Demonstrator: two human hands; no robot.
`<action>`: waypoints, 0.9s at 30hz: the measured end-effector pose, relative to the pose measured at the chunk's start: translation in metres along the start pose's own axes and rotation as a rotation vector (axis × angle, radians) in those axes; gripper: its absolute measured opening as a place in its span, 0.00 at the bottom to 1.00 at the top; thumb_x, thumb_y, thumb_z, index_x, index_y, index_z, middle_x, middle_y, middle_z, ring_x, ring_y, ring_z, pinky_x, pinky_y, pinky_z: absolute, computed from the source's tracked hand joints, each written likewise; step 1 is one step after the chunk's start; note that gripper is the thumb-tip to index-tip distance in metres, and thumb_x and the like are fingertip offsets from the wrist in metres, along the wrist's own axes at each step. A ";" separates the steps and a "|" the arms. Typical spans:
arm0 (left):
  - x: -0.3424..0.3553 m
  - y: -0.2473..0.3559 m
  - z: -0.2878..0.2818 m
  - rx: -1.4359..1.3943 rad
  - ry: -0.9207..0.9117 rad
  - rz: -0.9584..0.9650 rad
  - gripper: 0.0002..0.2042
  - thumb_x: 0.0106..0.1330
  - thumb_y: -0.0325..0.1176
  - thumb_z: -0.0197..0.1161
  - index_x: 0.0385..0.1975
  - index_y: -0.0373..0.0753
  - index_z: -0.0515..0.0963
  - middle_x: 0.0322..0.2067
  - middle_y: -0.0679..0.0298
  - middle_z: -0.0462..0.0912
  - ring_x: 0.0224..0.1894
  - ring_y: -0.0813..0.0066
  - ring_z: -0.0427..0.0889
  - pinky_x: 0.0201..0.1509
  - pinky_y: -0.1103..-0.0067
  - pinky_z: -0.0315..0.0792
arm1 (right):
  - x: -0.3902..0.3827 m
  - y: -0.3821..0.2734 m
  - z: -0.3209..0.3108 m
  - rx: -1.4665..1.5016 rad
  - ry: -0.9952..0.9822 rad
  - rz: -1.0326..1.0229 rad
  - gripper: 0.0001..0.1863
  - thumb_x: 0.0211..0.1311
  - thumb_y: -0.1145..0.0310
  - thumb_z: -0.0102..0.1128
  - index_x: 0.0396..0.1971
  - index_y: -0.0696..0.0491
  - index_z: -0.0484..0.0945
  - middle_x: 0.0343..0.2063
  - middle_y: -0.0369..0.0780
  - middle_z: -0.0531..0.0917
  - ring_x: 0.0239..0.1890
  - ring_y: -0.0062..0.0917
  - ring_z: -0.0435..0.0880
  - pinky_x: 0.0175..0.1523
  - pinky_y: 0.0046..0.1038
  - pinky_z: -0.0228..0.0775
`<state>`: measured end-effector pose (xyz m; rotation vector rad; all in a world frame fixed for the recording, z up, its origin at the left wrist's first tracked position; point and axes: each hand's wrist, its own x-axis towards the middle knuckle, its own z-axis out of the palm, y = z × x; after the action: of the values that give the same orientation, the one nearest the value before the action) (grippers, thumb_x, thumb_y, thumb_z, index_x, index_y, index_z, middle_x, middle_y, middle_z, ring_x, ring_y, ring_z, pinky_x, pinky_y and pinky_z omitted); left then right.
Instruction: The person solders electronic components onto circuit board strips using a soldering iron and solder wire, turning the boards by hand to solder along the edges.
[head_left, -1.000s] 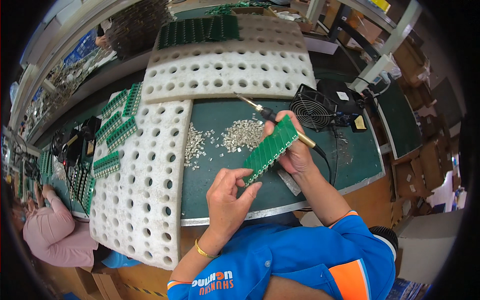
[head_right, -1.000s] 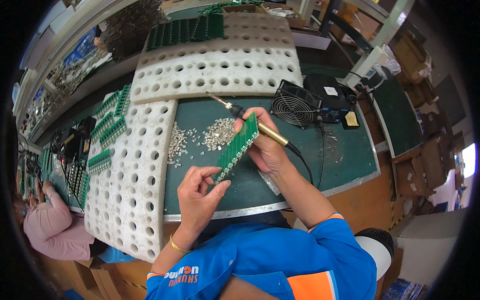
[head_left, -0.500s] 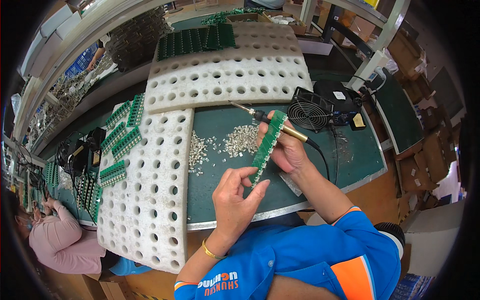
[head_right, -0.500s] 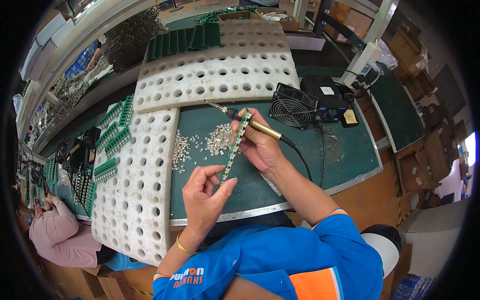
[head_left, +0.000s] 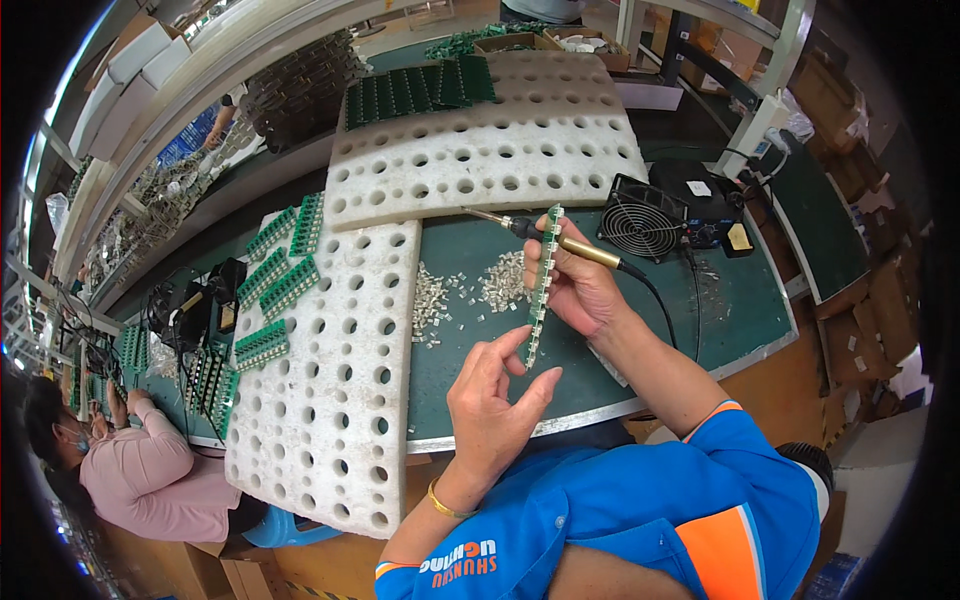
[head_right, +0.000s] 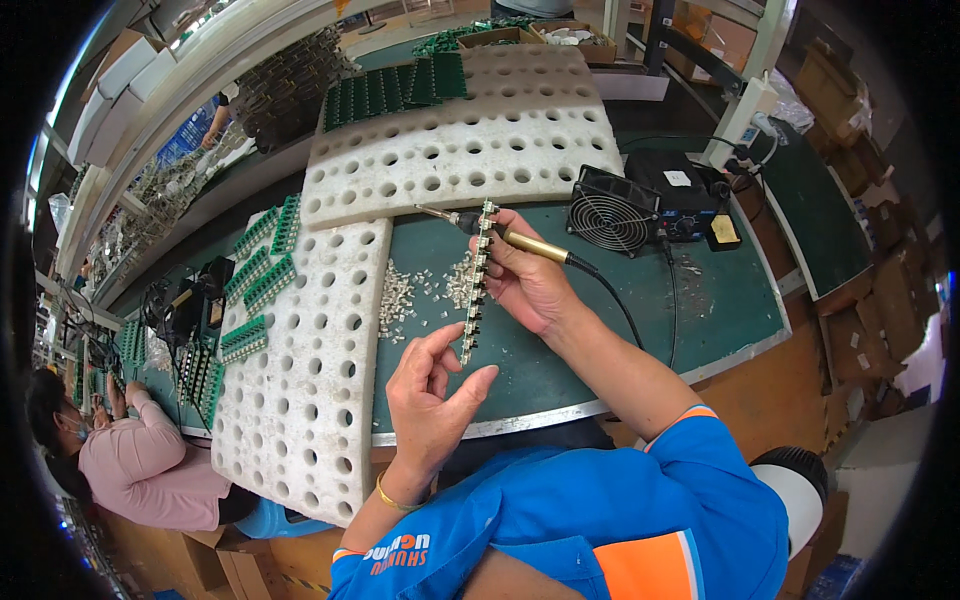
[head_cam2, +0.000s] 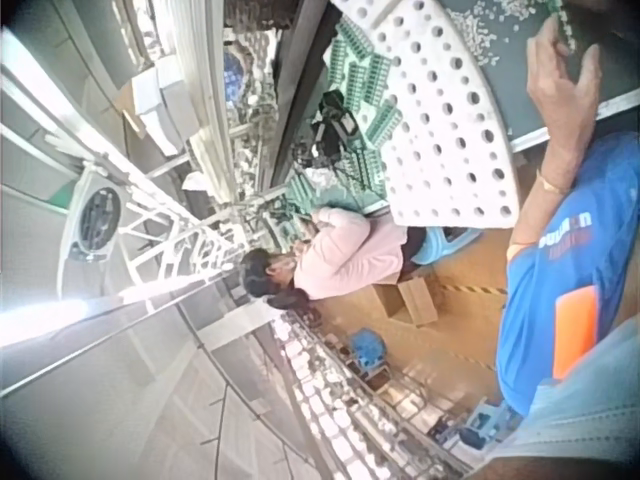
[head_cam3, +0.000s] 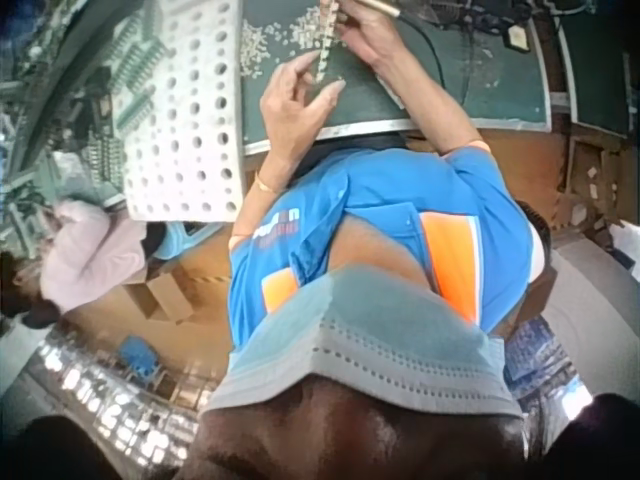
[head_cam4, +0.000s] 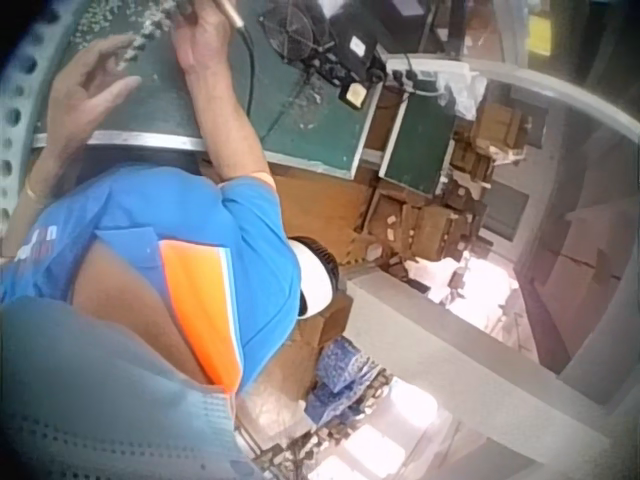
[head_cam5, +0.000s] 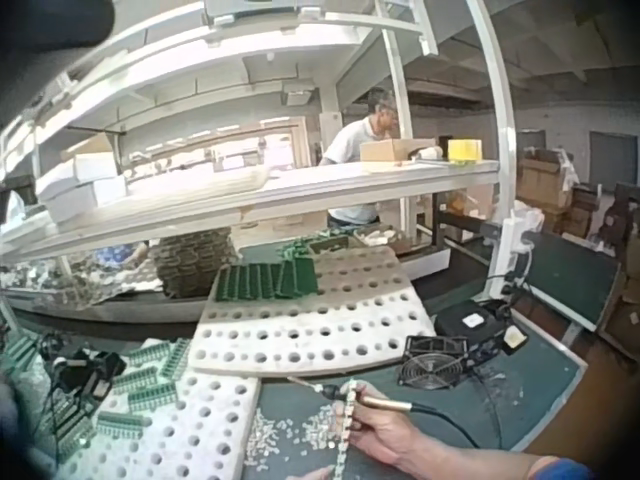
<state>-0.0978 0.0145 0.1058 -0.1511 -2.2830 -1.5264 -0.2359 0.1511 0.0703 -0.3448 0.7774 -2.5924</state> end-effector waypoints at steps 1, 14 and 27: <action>-0.001 0.000 -0.001 -0.012 0.005 -0.012 0.26 0.48 0.25 0.76 0.51 0.34 0.79 0.28 0.72 0.70 0.20 0.90 0.57 0.22 0.88 0.54 | 0.002 0.001 0.001 0.003 -0.006 -0.003 0.14 0.67 0.69 0.62 0.49 0.48 0.71 0.34 0.33 0.79 0.27 0.11 0.67 0.39 0.18 0.68; -0.013 -0.003 -0.018 0.000 0.056 -0.024 0.26 0.50 0.22 0.74 0.52 0.35 0.79 0.29 0.71 0.73 0.20 0.90 0.59 0.22 0.89 0.56 | 0.013 0.026 0.015 0.059 -0.066 0.077 0.15 0.67 0.72 0.60 0.51 0.49 0.72 0.35 0.36 0.79 0.26 0.13 0.67 0.36 0.19 0.64; -0.014 -0.002 -0.020 -0.038 0.096 -0.043 0.22 0.55 0.22 0.71 0.52 0.34 0.79 0.30 0.72 0.75 0.20 0.93 0.59 0.23 0.91 0.56 | 0.020 0.031 0.015 0.074 -0.057 0.103 0.15 0.66 0.74 0.59 0.52 0.50 0.74 0.35 0.37 0.78 0.26 0.13 0.65 0.34 0.19 0.60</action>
<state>-0.0807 -0.0025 0.1058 -0.0385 -2.1968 -1.5652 -0.2385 0.1118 0.0671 -0.3453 0.6602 -2.4967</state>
